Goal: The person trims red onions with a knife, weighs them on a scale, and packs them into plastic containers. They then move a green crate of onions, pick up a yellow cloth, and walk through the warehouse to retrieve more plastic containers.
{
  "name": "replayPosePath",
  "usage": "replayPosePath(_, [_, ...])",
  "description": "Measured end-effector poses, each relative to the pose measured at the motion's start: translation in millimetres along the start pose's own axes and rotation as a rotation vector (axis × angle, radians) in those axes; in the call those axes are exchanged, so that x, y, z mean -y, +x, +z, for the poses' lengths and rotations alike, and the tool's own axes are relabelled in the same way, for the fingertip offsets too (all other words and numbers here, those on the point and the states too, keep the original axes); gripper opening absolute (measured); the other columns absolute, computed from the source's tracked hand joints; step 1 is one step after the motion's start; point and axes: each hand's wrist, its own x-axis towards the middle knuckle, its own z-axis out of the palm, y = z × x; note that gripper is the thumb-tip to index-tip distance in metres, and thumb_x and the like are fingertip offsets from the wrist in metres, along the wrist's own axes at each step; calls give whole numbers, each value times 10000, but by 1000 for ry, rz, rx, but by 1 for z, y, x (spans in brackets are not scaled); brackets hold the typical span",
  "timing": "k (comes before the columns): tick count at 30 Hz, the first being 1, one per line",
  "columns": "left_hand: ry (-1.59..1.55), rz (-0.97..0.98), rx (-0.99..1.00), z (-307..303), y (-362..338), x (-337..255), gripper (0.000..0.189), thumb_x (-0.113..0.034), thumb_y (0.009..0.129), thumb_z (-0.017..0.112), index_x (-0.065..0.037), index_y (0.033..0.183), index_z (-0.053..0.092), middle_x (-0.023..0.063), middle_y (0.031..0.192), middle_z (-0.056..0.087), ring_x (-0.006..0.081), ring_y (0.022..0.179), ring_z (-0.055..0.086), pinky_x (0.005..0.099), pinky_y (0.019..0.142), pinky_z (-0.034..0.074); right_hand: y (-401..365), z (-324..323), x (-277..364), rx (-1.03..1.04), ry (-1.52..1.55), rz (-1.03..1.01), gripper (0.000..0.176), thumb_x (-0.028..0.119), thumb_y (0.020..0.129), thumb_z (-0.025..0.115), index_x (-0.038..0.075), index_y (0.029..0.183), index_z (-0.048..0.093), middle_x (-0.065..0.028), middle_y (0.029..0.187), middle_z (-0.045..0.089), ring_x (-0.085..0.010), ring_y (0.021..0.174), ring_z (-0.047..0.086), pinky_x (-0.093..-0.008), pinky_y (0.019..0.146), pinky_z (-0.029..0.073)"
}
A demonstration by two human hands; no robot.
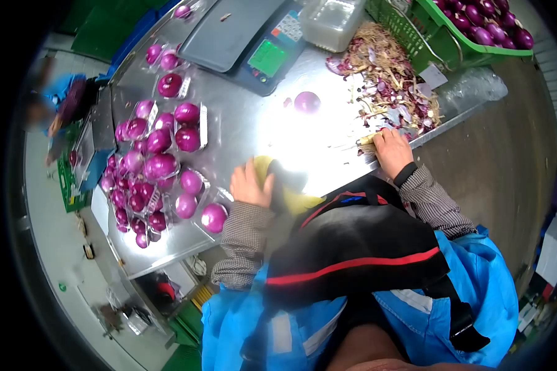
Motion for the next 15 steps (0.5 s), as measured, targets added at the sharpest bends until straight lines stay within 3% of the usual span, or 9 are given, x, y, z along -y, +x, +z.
replayPosePath(2, [-196,177,-118,-17,34,-28,420,-137,794,695,-39,1186,581,168,998,594,347,910,563,410,814,468,5,2,-8,78,-85,9,102,115,792,551,85,875,602,-90,934,570,-262,967,545,-389,798,452])
replayPosePath(5, [-313,384,-95,13,78,-54,355,-120,803,678,-36,1140,604,162,974,616,340,889,577,404,819,469,15,17,-19,208,-113,-76,97,158,751,605,113,803,674,-81,829,619,-252,878,597,-412,737,471])
replayPosePath(7, [-434,435,-120,12,98,-99,276,-98,801,675,-52,1070,635,138,938,638,308,895,605,383,822,474,13,53,-35,199,-88,-148,112,164,788,548,118,889,564,-70,916,547,-246,917,541,-396,751,438])
replayPosePath(9, [-491,537,-107,17,118,-128,235,-81,803,669,-51,1035,646,130,936,646,303,880,615,372,803,484,22,54,-40,282,-60,-154,92,165,793,550,117,869,570,-67,916,547,-240,911,546,-391,746,439])
replayPosePath(11, [-518,583,-30,3,139,-162,148,-65,813,662,-33,958,669,132,901,659,294,855,634,352,770,498,25,67,-49,217,16,-172,70,163,797,551,118,846,573,-62,915,549,-226,904,549,-378,754,436])
replayPosePath(13, [-577,718,-108,-13,164,-193,160,3,761,646,-11,921,633,147,862,639,316,739,592,376,661,471,26,48,-52,9,151,-202,67,163,800,551,124,854,560,-54,899,541,-213,902,547,-361,765,432])
replayPosePath(14, [-542,639,-41,-37,172,-216,142,12,774,643,-10,914,647,142,874,651,305,773,613,353,689,488,26,37,-52,0,178,-196,70,161,801,548,124,860,550,-51,889,536,-211,899,546,-349,770,430])
replayPosePath(15, [-527,722,-83,-48,189,-230,142,14,780,644,-11,920,649,137,872,652,294,802,627,341,708,498,25,25,-56,-8,203,-193,74,159,802,546,123,867,540,-49,879,530,-209,897,544,-338,774,429])
